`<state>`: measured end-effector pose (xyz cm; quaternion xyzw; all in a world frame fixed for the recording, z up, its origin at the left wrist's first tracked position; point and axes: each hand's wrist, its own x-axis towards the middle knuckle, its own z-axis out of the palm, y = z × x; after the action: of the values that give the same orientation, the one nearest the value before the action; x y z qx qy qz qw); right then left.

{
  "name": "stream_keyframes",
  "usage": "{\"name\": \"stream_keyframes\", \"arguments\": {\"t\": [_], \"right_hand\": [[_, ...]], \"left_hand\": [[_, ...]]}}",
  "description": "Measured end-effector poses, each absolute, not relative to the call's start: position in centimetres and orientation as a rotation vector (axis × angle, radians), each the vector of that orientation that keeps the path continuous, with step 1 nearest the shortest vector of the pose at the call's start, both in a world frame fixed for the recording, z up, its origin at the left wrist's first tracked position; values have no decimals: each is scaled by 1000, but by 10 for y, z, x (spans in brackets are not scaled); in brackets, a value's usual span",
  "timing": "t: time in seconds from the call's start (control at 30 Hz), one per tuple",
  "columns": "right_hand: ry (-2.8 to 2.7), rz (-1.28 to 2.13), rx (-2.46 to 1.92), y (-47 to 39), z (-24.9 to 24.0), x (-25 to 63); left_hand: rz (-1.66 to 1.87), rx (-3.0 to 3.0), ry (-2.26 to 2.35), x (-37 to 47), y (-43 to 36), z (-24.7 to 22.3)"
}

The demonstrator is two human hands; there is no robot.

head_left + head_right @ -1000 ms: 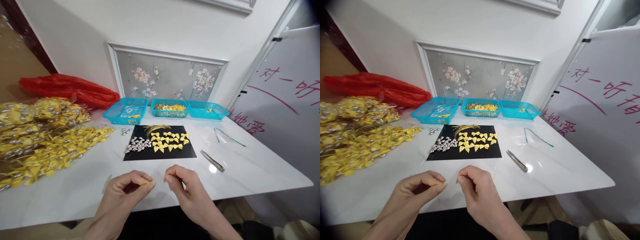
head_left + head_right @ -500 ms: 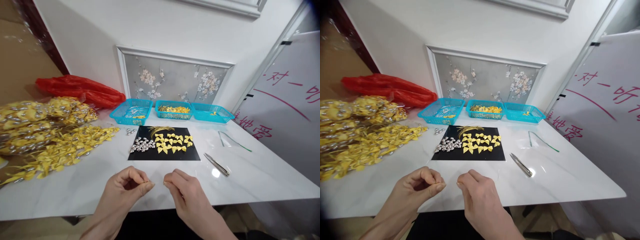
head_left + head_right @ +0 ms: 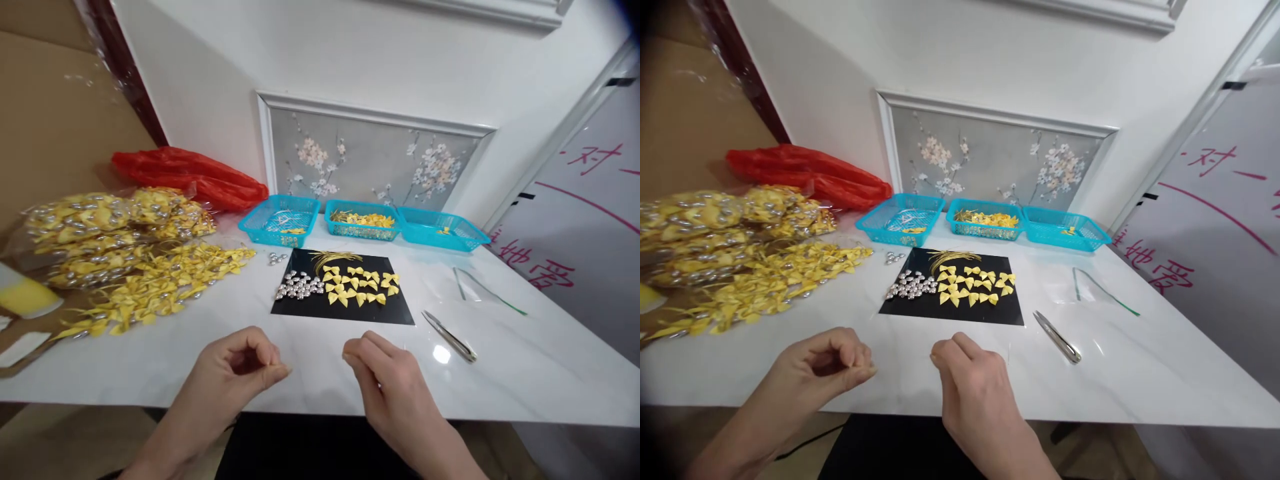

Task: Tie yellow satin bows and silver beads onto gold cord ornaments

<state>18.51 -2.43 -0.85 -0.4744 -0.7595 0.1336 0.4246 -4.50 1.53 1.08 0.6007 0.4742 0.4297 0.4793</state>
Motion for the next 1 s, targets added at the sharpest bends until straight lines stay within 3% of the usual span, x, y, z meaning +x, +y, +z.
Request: {"name": "stream_keyframes", "arguments": {"t": [0.47, 0.73, 1.0], "right_hand": [[-1942, 128, -1180, -25, -4, 180], [-2018, 639, -1279, -33, -6, 213], [-1740, 336, -1540, -66, -33, 295]], "left_hand": [[915, 1552, 1135, -60, 8, 18], [1231, 1452, 1355, -84, 19, 19], [1403, 1359, 1466, -96, 21, 21]]}}
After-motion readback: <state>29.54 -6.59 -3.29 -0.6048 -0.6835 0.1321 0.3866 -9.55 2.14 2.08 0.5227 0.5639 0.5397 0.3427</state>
